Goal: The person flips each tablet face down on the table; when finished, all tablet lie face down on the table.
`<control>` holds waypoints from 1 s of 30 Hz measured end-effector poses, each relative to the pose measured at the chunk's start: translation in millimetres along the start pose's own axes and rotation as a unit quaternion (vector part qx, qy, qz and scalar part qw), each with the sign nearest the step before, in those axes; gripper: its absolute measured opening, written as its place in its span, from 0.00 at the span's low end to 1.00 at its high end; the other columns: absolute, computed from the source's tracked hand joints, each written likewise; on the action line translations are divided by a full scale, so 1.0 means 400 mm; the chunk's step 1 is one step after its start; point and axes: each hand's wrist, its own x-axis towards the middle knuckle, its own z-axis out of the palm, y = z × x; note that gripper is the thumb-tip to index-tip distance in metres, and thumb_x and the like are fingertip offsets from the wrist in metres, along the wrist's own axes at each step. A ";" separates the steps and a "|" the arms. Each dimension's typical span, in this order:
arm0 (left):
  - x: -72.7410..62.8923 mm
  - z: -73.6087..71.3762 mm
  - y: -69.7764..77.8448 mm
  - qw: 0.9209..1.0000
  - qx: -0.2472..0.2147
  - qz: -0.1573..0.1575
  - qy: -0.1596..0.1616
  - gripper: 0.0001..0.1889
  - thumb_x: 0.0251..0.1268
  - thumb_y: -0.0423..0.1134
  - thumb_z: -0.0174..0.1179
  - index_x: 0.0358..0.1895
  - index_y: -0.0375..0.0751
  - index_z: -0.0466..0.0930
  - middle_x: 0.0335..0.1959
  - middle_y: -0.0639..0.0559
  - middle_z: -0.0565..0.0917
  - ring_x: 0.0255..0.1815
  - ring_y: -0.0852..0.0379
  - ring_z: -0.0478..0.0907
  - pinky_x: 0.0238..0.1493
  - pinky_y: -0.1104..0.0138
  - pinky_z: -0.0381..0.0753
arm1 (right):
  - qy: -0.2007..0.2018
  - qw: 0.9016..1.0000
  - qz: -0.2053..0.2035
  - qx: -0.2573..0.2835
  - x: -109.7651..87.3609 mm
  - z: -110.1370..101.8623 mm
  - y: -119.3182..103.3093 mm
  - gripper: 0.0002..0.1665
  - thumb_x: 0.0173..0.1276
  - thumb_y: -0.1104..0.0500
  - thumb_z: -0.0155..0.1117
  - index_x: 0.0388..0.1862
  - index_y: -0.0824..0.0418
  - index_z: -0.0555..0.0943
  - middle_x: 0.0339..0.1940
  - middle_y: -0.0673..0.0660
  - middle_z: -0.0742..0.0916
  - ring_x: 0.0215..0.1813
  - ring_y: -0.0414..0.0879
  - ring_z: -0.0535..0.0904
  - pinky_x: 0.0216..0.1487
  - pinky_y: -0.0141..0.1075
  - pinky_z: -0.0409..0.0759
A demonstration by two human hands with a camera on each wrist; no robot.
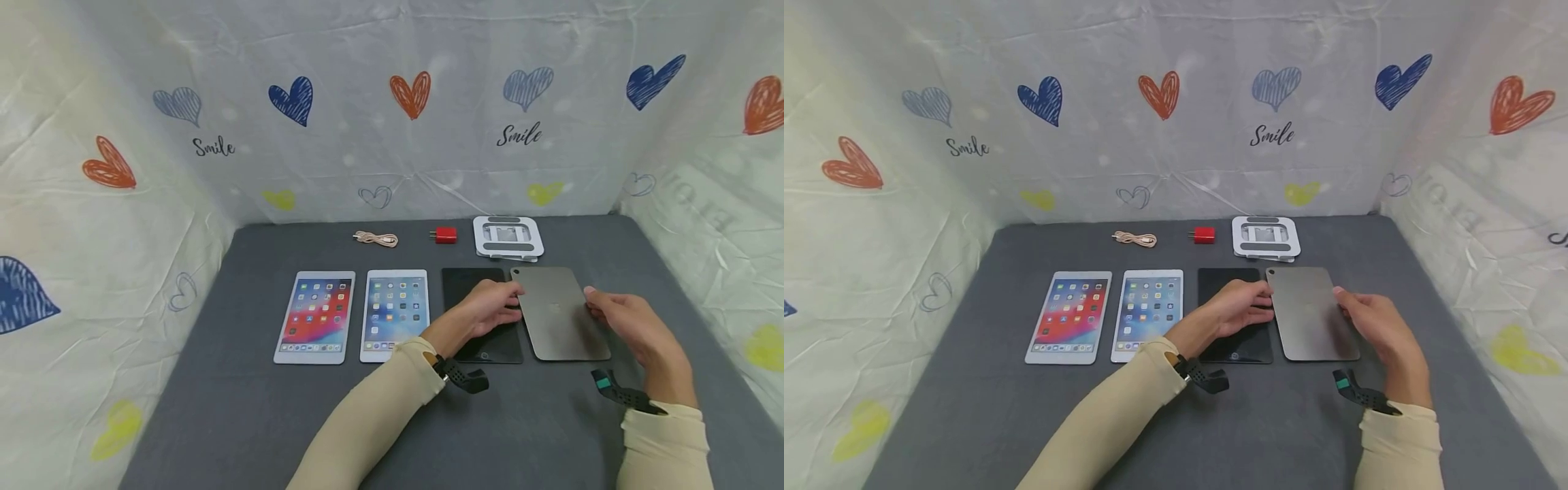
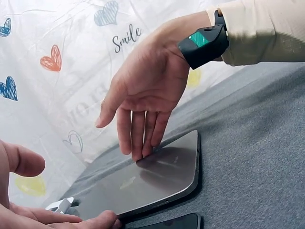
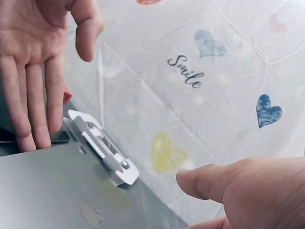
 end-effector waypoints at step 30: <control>-0.156 -0.270 0.051 0.996 0.027 0.071 -0.040 0.27 0.83 0.35 0.64 0.78 0.30 0.74 0.75 0.34 0.80 0.70 0.47 0.86 0.69 0.59 0.87 | -0.090 0.981 -0.101 0.140 0.016 0.058 -0.065 0.43 0.86 0.47 0.63 0.82 0.77 0.65 0.69 0.54 0.89 0.63 0.33 0.88 0.64 0.32 0.88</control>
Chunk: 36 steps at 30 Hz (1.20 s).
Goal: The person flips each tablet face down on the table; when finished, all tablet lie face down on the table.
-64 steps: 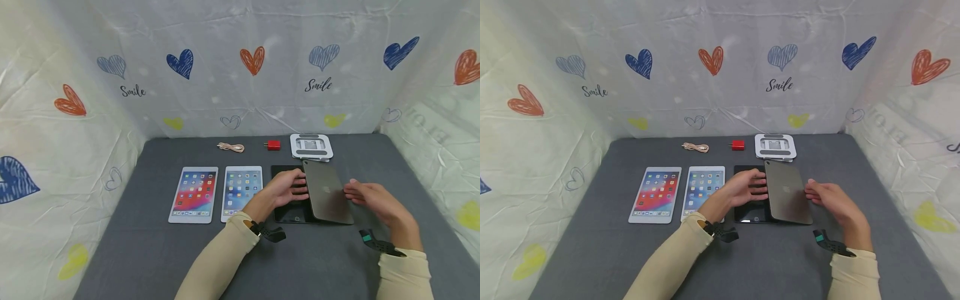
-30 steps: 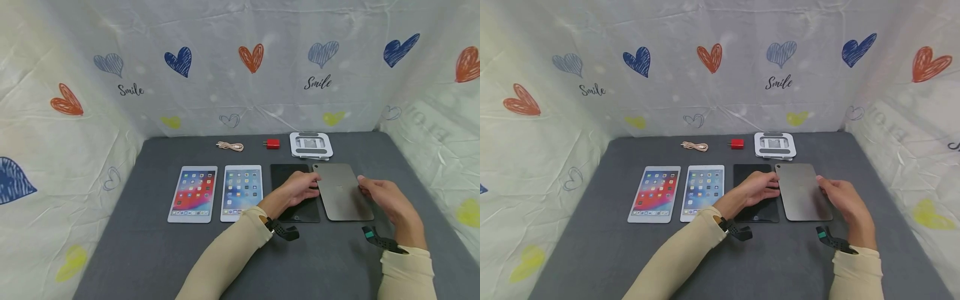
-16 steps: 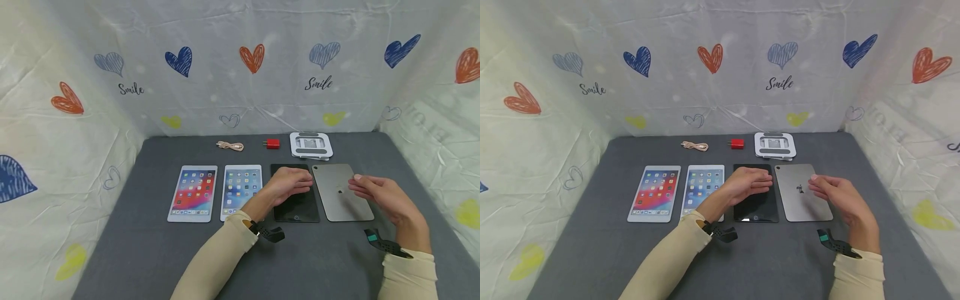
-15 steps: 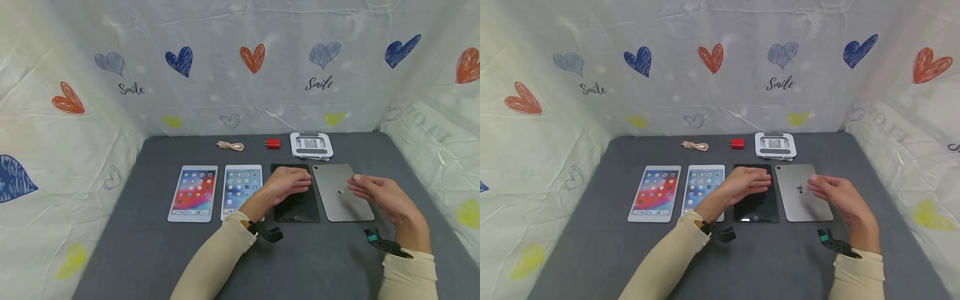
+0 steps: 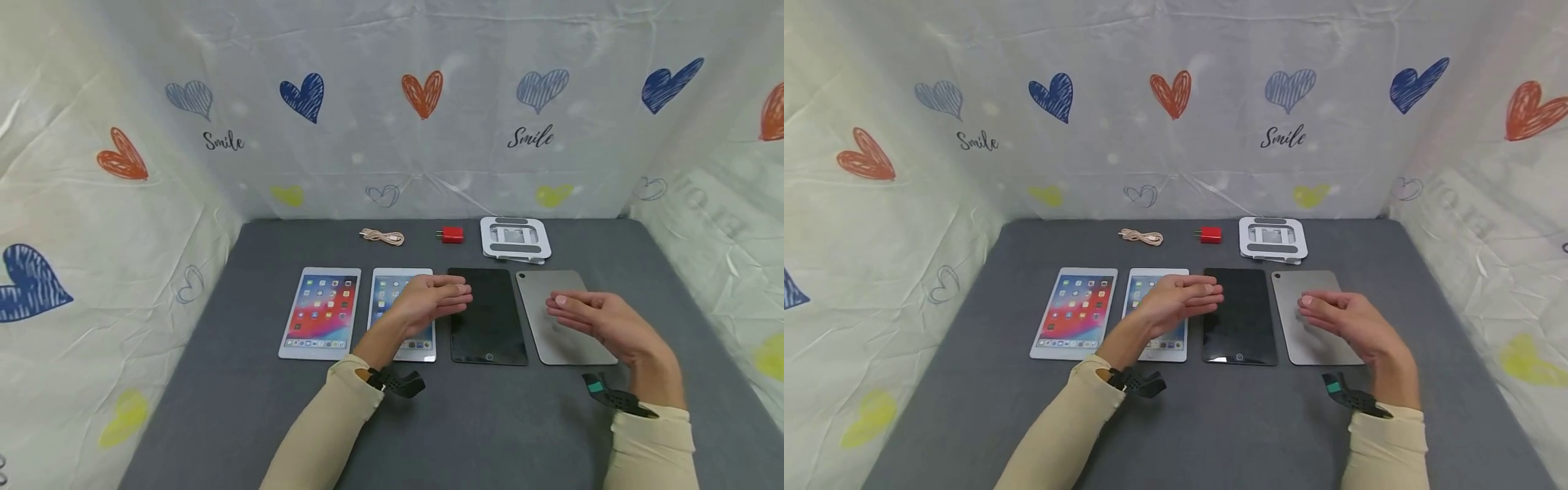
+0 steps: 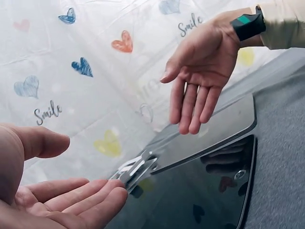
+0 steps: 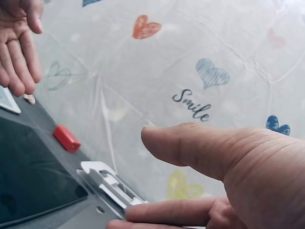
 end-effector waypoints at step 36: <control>0.005 -0.082 -0.039 0.994 0.094 -0.039 0.023 0.24 0.81 0.37 0.65 0.71 0.25 0.78 0.69 0.34 0.85 0.71 0.42 0.85 0.74 0.54 0.84 | 0.027 0.993 0.038 -0.105 0.100 0.133 -0.047 0.45 0.86 0.37 0.59 0.75 0.77 0.75 0.71 0.73 0.84 0.65 0.56 0.89 0.64 0.39 0.90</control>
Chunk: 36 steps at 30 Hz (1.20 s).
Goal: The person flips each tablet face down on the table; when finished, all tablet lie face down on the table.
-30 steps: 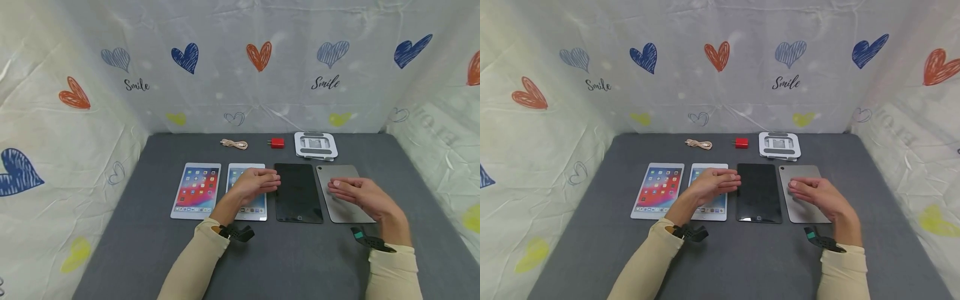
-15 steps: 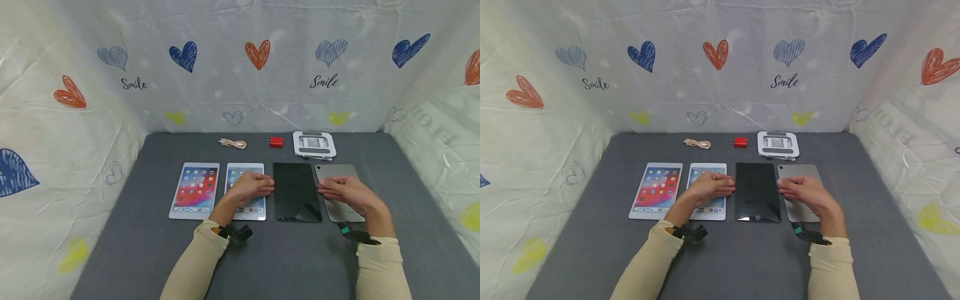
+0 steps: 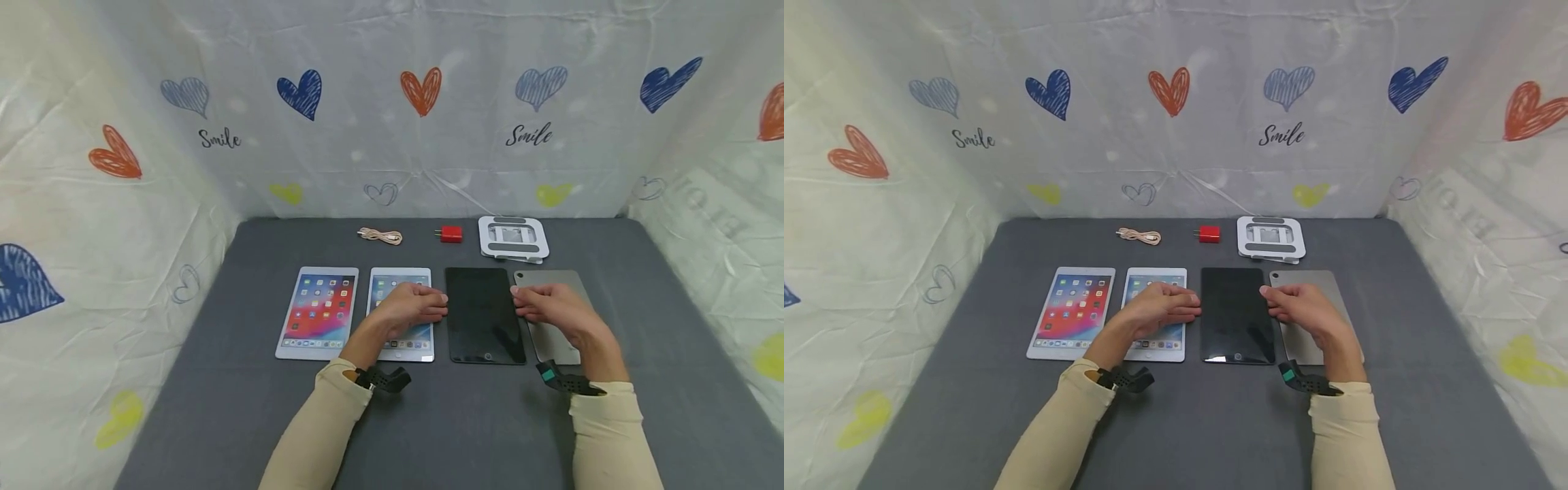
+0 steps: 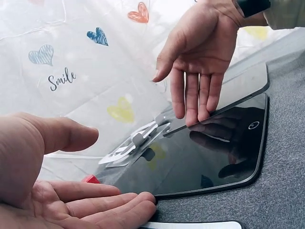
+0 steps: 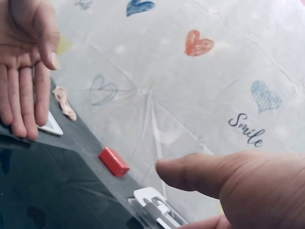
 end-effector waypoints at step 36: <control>-0.037 0.055 0.124 0.994 -0.053 0.070 -0.071 0.29 0.87 0.38 0.59 0.81 0.28 0.67 0.78 0.33 0.77 0.77 0.43 0.79 0.74 0.58 0.83 | -0.053 0.983 -0.052 0.165 0.004 0.004 -0.059 0.51 0.90 0.33 0.41 0.87 0.75 0.55 0.81 0.72 0.65 0.59 0.41 0.78 0.57 0.28 0.84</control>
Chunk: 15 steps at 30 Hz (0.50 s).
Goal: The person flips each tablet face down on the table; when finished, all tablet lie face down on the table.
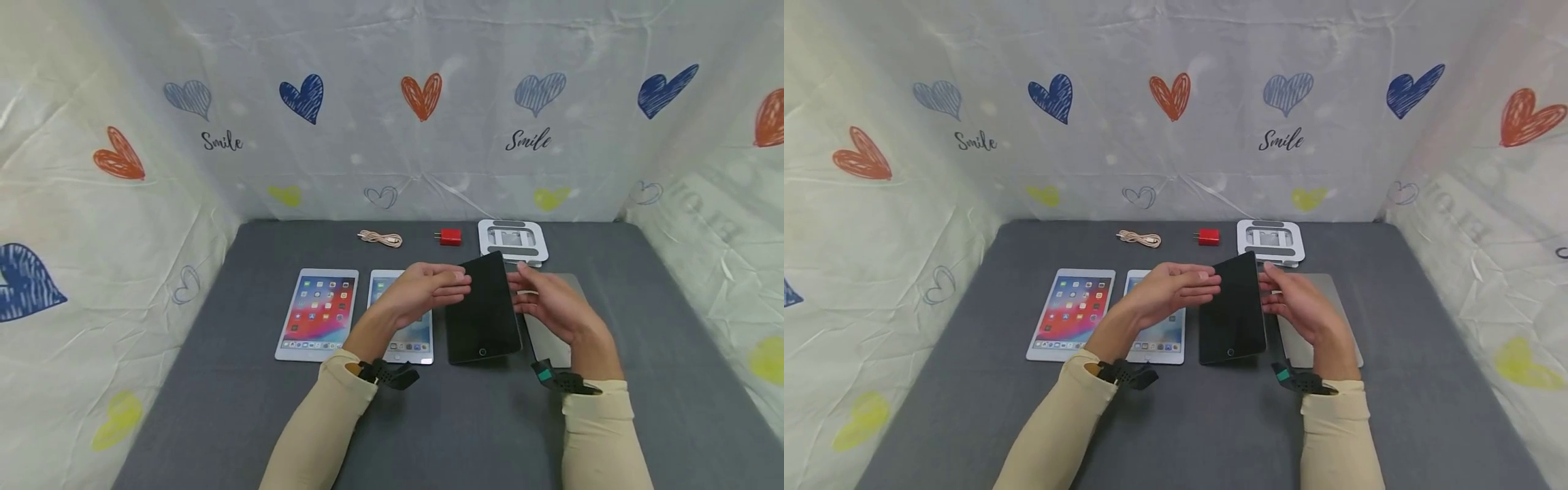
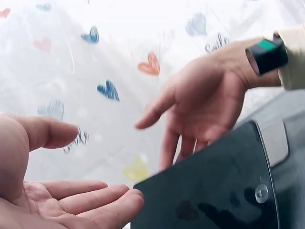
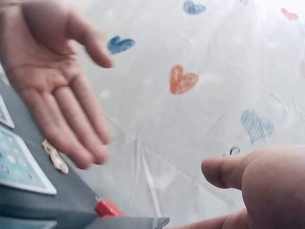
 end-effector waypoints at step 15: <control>-0.004 0.041 0.059 0.999 -0.022 0.013 -0.026 0.29 0.87 0.36 0.58 0.82 0.26 0.65 0.79 0.33 0.76 0.80 0.39 0.76 0.76 0.56 0.82 | 0.001 0.999 -0.022 -0.022 0.002 0.081 -0.090 0.45 0.92 0.39 0.42 0.84 0.77 0.59 0.70 0.67 0.72 0.49 0.42 0.79 0.51 0.28 0.86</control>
